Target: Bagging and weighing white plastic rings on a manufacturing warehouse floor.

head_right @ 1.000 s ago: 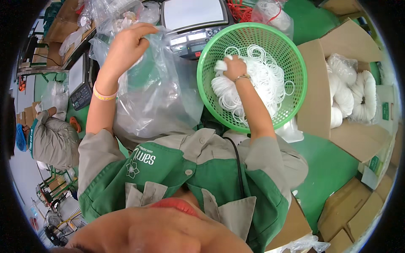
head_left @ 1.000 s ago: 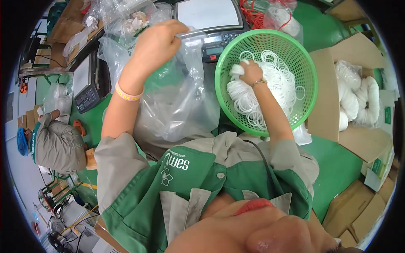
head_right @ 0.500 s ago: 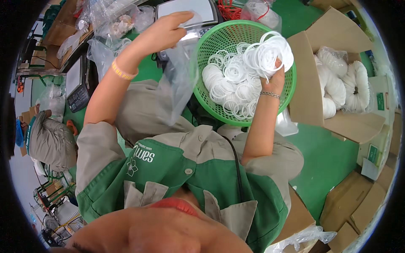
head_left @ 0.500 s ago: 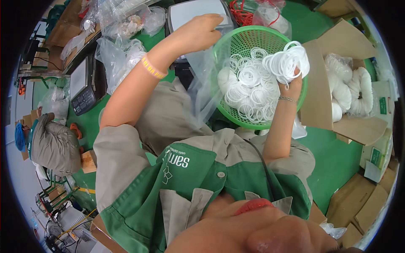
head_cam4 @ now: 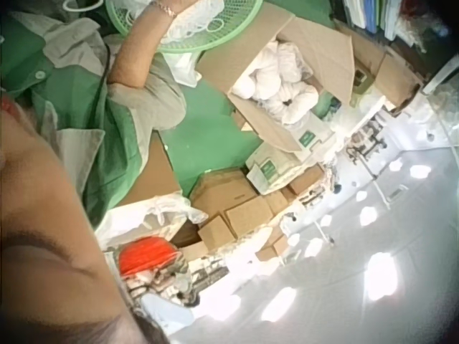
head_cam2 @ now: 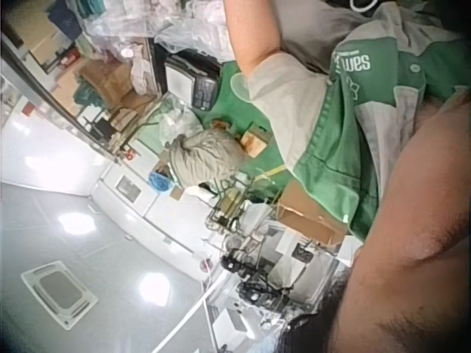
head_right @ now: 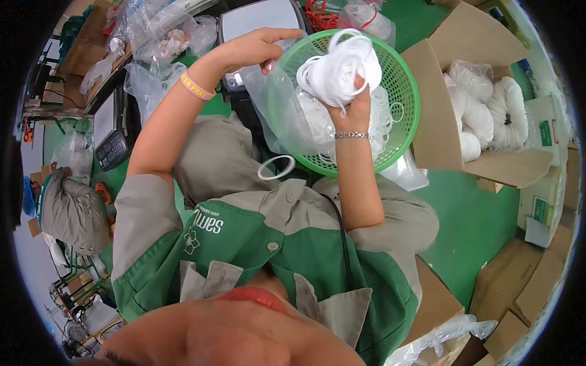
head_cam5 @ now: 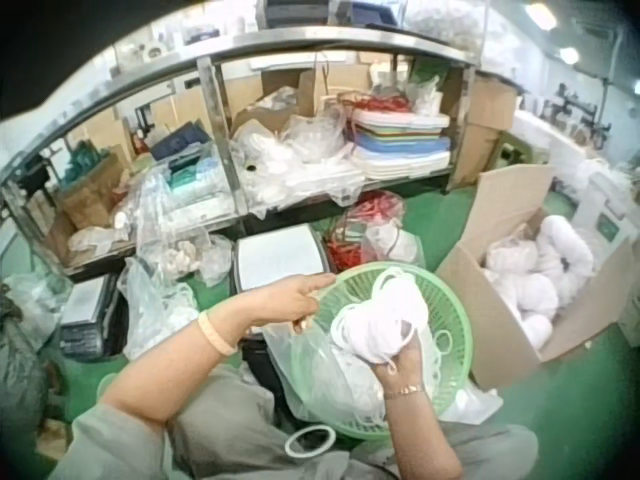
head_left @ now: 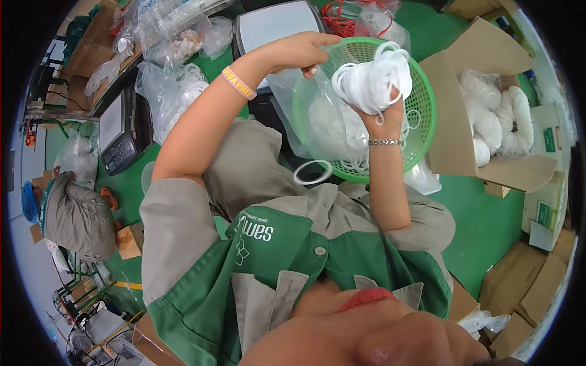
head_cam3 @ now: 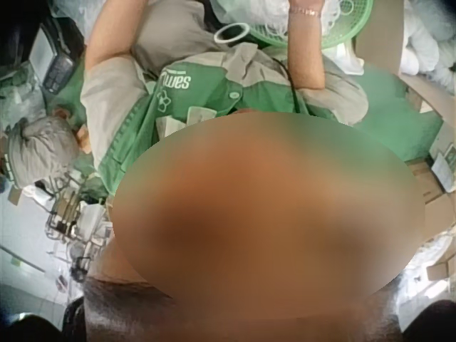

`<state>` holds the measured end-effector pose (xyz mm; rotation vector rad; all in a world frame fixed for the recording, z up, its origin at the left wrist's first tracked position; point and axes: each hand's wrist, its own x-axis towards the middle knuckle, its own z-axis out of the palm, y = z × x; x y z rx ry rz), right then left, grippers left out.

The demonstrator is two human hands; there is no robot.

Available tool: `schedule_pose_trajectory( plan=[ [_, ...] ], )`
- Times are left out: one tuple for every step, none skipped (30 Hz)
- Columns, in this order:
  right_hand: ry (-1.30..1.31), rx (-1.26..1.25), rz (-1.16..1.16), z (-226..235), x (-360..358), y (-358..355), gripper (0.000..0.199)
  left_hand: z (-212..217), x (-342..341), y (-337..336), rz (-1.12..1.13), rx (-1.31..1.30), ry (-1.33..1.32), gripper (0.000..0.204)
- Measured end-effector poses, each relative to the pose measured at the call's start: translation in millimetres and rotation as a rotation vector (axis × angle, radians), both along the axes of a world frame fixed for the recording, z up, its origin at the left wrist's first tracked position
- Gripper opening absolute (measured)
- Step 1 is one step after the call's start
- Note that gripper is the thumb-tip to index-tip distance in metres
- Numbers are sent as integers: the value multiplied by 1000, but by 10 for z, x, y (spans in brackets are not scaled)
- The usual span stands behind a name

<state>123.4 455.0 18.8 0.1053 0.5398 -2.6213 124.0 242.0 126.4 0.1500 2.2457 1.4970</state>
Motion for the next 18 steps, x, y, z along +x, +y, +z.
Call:
schedule_pose_trajectory(
  plan=[
    [56, 86, -50, -34, 0, -25, 54, -9, 30, 30, 0, 1, -4, 61],
    [101, 266, -132, -86, 25, -91, 50, -24, 59, 68, -1, 3, -3, 61],
    [93, 269, -128, -133, 40, -152, 50, -44, 105, 108, 0, 5, -3, 61],
    [196, 413, -87, -175, 48, -195, 48, 87, 176, 201, -9, 8, 26, 64],
    [300, 555, -34, -206, 66, -255, 47, 125, 185, 202, -10, 10, 11, 64],
    [328, 721, -9, -254, 35, -318, 48, 133, 198, 198, -25, 39, 34, 65],
    [499, 975, 32, -330, 52, -378, 46, 128, 233, 201, -41, 70, 49, 66],
    [749, 1273, 156, -429, -30, -414, 46, 155, 248, 223, -45, 75, 36, 67],
    [861, 1422, 239, -528, -117, -453, 46, 117, 236, 213, -88, 66, 43, 67],
    [986, 1559, 320, -635, -212, -503, 45, 60, 234, 213, -82, 60, 69, 60],
    [1219, 1473, 398, -611, -283, -581, 44, 11, 238, 204, -75, 55, 95, 54],
    [1324, 1423, 449, -593, -310, -586, 43, -11, 227, 158, -75, 65, 71, 54],
    [1429, 1358, 500, -524, -308, -617, 43, -2, 232, 68, -5, 115, 49, 52],
    [1385, 1287, 437, -277, -301, -626, 36, 12, 231, -37, 66, 165, 31, 51],
    [1337, 1223, 366, -50, -292, -611, 29, 25, 223, -139, 102, 157, -11, 68],
    [1319, 1284, 175, 110, -281, -551, 19, 60, 270, -213, 136, 237, 119, 65],
    [1304, 1333, -18, 269, -258, -489, 11, -14, 252, -416, 235, 234, 55, 64],
    [1171, 1138, -113, 492, -154, -478, 10, 214, 431, -431, 352, 201, 149, 60]
  ],
)
